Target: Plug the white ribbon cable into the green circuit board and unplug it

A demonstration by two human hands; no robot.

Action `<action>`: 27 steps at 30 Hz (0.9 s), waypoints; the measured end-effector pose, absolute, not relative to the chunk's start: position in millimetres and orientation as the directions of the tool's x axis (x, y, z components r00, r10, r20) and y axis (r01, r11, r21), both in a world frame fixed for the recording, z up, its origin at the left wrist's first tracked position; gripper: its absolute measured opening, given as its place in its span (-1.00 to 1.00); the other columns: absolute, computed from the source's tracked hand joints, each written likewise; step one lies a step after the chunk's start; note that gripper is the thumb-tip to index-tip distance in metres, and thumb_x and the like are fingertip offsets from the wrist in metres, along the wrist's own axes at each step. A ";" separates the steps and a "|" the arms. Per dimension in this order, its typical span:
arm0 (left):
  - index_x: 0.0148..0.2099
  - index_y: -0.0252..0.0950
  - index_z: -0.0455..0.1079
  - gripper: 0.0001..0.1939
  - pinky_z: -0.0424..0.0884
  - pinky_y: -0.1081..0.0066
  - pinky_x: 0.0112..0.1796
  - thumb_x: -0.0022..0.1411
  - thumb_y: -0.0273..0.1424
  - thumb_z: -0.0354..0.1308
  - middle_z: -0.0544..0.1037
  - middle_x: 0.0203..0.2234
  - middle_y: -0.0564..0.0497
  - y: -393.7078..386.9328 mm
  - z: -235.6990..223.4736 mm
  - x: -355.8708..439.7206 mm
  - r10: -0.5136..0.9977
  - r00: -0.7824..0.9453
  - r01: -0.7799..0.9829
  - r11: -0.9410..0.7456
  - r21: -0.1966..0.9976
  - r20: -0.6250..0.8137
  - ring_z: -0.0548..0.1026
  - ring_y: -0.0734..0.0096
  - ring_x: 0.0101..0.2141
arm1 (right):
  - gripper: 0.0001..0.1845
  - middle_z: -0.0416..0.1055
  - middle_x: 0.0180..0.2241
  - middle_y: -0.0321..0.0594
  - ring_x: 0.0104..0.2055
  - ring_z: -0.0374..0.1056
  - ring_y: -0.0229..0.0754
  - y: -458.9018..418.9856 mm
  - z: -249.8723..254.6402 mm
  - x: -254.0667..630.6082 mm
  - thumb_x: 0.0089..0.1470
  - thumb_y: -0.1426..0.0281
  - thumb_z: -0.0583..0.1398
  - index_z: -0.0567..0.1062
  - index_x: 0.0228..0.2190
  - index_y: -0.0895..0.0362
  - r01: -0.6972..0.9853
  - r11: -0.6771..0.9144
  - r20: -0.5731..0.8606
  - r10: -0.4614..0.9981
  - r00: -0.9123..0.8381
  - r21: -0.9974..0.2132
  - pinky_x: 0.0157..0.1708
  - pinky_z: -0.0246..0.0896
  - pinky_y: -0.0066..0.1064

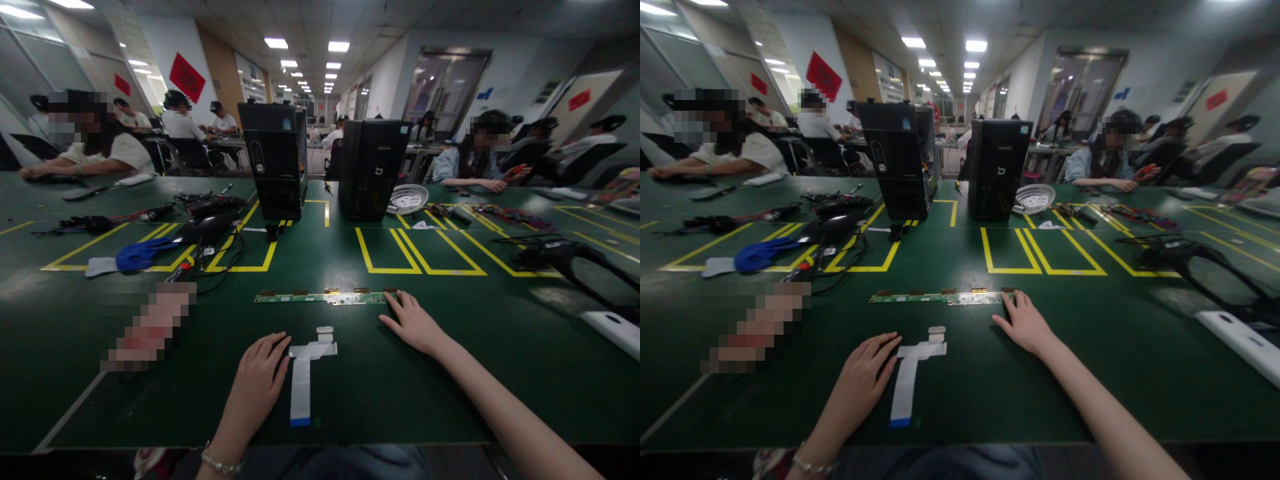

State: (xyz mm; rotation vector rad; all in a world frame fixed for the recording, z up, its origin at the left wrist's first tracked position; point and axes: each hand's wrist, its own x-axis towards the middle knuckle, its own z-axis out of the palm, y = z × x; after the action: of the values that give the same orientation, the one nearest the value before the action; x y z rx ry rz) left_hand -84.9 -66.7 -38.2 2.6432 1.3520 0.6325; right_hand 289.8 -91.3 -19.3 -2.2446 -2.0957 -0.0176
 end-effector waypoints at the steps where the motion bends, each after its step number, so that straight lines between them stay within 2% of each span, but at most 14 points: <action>1: 0.15 -0.21 0.34 -0.65 0.29 0.04 0.08 0.38 -0.34 -0.06 0.42 0.08 -0.08 -66.7 -38.3 -85.0 0.795 0.517 0.751 -0.599 0.278 0.317 0.35 0.13 0.09 | -0.06 0.14 0.21 0.13 0.27 0.00 0.23 -91.0 -19.0 282.6 0.14 -0.19 -0.25 0.17 0.25 0.22 0.997 -0.055 0.052 0.997 0.058 -0.050 0.15 0.09 0.05; 4: 0.15 -0.22 0.35 -0.65 0.30 0.03 0.08 0.38 -0.34 -0.05 0.42 0.08 -0.09 -66.6 -38.4 -85.1 0.796 0.518 0.752 -0.598 0.276 0.313 0.35 0.13 0.08 | -0.03 0.09 0.24 0.14 0.29 -0.03 0.23 -90.5 -17.0 262.7 0.13 -0.20 -0.24 0.09 0.29 0.25 0.997 -0.014 0.031 0.999 0.017 -0.073 0.16 0.07 0.05; 7: 0.15 -0.25 0.35 -0.65 0.30 0.03 0.08 0.38 -0.35 -0.05 0.42 0.08 -0.10 -66.4 -37.6 -84.8 0.798 0.521 0.755 -0.597 0.271 0.304 0.35 0.12 0.08 | -0.07 0.11 0.24 0.11 0.28 0.01 0.20 -90.2 -10.1 249.2 0.15 -0.18 -0.21 0.04 0.30 0.19 0.996 0.032 -0.002 0.999 -0.032 -0.078 0.15 0.09 0.03; 10: 0.15 -0.26 0.35 -0.65 0.30 0.04 0.08 0.38 -0.36 -0.05 0.43 0.06 -0.10 -66.0 -36.9 -84.5 0.788 0.532 0.746 -0.609 0.270 0.310 0.36 0.14 0.07 | -0.18 0.20 0.19 0.11 0.21 0.15 0.16 -87.4 1.0 244.3 0.20 -0.11 -0.17 0.10 0.29 0.15 0.997 0.064 -0.010 0.998 -0.064 -0.039 0.14 0.10 0.03; 13: 0.14 -0.25 0.35 -0.65 0.31 0.04 0.08 0.37 -0.36 -0.04 0.43 0.06 -0.10 -65.5 -37.6 -84.6 0.777 0.535 0.737 -0.621 0.266 0.331 0.36 0.14 0.06 | -0.28 0.27 0.15 0.09 0.17 0.20 0.12 -80.9 8.3 244.2 0.24 -0.01 -0.11 0.23 0.23 0.20 0.995 0.095 0.053 0.994 -0.096 0.016 0.19 0.02 0.04; 16: 0.14 -0.23 0.35 -0.65 0.32 0.03 0.07 0.37 -0.35 -0.03 0.43 0.06 -0.09 -65.4 -39.0 -84.8 0.776 0.532 0.739 -0.621 0.263 0.338 0.37 0.13 0.06 | -0.38 0.23 0.18 0.05 0.23 0.11 0.08 -74.2 4.2 243.3 0.26 0.08 -0.07 0.34 0.15 0.21 0.983 0.185 0.154 0.971 -0.183 0.002 0.24 -0.06 0.00; 19: 0.16 -0.25 0.34 -0.65 0.31 0.03 0.07 0.38 -0.35 -0.05 0.42 0.07 -0.10 -65.6 -39.2 -84.9 0.780 0.535 0.745 -0.617 0.255 0.325 0.36 0.13 0.07 | -0.46 0.12 0.25 -0.01 0.31 -0.04 0.04 -70.5 -9.1 240.4 0.28 0.14 -0.05 0.35 0.14 0.14 0.948 0.308 0.204 0.936 -0.288 -0.077 0.26 -0.11 0.00; 22: 0.16 -0.26 0.34 -0.64 0.30 0.03 0.08 0.38 -0.36 -0.05 0.42 0.07 -0.10 -65.8 -38.3 -84.9 0.784 0.536 0.750 -0.613 0.249 0.314 0.35 0.13 0.08 | -0.46 0.03 0.29 -0.07 0.35 -0.15 0.02 -69.4 -21.2 238.4 0.29 0.13 -0.06 0.27 0.19 0.07 0.923 0.359 0.181 0.926 -0.332 -0.141 0.28 -0.16 0.03; 27: 0.15 -0.27 0.34 -0.64 0.30 0.04 0.08 0.38 -0.36 -0.04 0.42 0.07 -0.10 -65.6 -39.3 -84.9 0.783 0.537 0.745 -0.615 0.259 0.313 0.35 0.13 0.08 | -0.40 -0.01 0.31 -0.08 0.34 -0.12 0.01 -70.0 -25.0 238.4 0.27 0.08 -0.05 0.18 0.25 0.05 0.915 0.352 0.116 0.935 -0.335 -0.195 0.29 -0.18 0.01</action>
State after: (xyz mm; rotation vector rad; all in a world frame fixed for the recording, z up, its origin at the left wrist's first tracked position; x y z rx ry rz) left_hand -84.9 -65.6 -39.3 2.6709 1.3318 0.6169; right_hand 238.4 -70.0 -25.0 -1.6724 -2.4060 0.1394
